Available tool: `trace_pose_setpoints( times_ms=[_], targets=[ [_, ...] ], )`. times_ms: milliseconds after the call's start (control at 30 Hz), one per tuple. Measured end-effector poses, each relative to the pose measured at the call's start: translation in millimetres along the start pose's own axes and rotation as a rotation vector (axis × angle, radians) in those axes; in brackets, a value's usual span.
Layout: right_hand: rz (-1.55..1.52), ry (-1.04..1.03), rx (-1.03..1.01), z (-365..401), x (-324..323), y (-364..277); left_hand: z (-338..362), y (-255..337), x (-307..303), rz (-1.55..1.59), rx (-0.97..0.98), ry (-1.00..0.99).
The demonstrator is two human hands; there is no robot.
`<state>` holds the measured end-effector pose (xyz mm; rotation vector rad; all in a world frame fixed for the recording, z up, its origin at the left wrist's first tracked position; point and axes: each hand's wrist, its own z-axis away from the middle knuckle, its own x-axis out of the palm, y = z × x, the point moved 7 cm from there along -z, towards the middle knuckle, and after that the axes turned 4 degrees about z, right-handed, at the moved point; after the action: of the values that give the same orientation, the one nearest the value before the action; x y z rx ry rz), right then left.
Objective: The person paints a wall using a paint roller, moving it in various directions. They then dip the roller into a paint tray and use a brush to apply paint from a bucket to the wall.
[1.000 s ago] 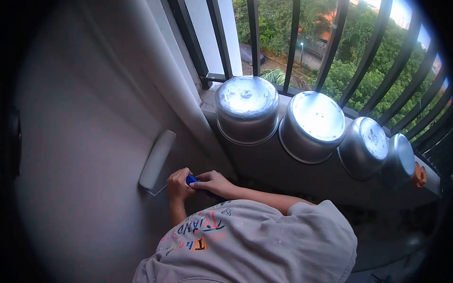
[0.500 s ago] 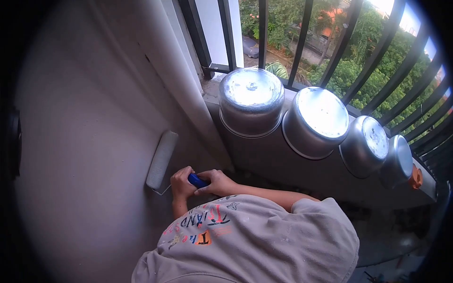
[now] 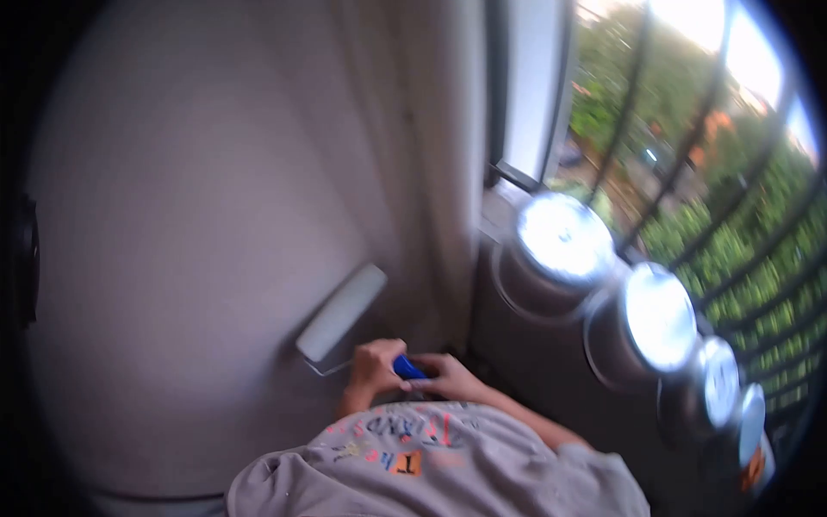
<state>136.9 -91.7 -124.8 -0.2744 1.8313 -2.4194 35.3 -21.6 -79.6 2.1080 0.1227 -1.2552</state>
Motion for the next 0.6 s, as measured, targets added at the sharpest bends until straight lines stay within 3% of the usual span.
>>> trace_pose_setpoints(
  times_ms=[300,400,533,600],
  targets=[
    [-0.011,-0.139,0.054,-11.4,-3.2,-32.9,34.3,-27.9,-8.4,0.229,-0.03,0.266],
    [0.196,0.053,-0.072,-29.9,-42.0,-50.2,52.8,-37.4,-13.2,0.284,-0.106,0.349],
    [0.193,0.205,-0.308,-40.5,-70.6,-101.2,82.4,-58.4,-29.0,0.255,-0.134,0.498],
    [0.159,0.329,-0.478,-43.0,-75.1,-131.4,115.0,-84.7,-38.3,0.541,-0.242,0.756]
  ],
)
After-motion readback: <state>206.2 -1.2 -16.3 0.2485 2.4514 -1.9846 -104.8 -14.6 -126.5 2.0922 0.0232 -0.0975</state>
